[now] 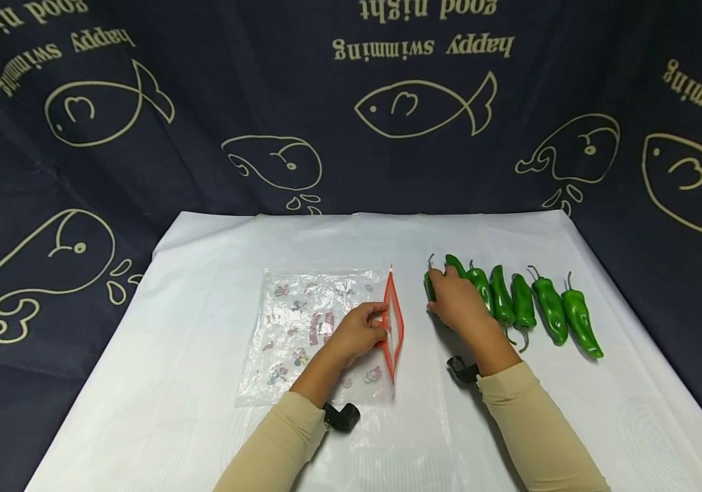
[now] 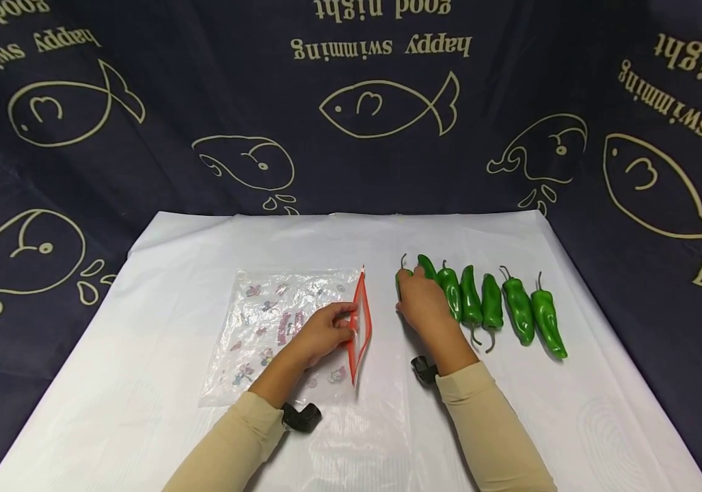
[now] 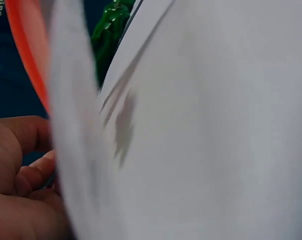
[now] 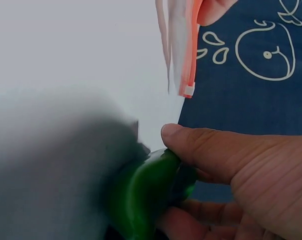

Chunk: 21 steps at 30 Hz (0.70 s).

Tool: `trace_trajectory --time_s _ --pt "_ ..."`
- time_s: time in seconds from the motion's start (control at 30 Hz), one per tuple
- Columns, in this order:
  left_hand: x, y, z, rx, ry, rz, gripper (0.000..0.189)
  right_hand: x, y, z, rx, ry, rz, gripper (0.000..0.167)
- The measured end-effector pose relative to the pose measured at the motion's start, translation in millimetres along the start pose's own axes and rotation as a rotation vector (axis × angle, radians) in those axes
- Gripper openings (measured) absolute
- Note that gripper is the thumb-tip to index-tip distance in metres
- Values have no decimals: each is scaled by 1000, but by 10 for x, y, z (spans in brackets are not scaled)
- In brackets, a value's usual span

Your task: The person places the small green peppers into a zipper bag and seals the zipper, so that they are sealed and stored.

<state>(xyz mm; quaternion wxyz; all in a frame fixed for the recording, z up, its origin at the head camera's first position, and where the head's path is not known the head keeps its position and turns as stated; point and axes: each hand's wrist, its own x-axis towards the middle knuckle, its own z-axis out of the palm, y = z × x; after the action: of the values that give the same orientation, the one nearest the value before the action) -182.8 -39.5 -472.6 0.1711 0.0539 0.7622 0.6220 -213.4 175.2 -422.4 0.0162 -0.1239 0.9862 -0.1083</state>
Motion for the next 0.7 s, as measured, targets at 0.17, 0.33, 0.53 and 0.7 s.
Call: trace_trajectory --time_s 0.17,0.33,0.53,0.7 --pt "5 -20 -3 -102 -27 -18 55 6 10 -24 10 -36 20 70" --pt "3 -60 6 -101 -26 7 56 -14 37 -35 65 -67 18 74" --pt "-3 -87 11 -86 -19 17 57 -41 61 -12 174 -100 38 80" --pt "-6 -102 8 -75 -13 23 56 -56 77 -28 279 -78 21 80"
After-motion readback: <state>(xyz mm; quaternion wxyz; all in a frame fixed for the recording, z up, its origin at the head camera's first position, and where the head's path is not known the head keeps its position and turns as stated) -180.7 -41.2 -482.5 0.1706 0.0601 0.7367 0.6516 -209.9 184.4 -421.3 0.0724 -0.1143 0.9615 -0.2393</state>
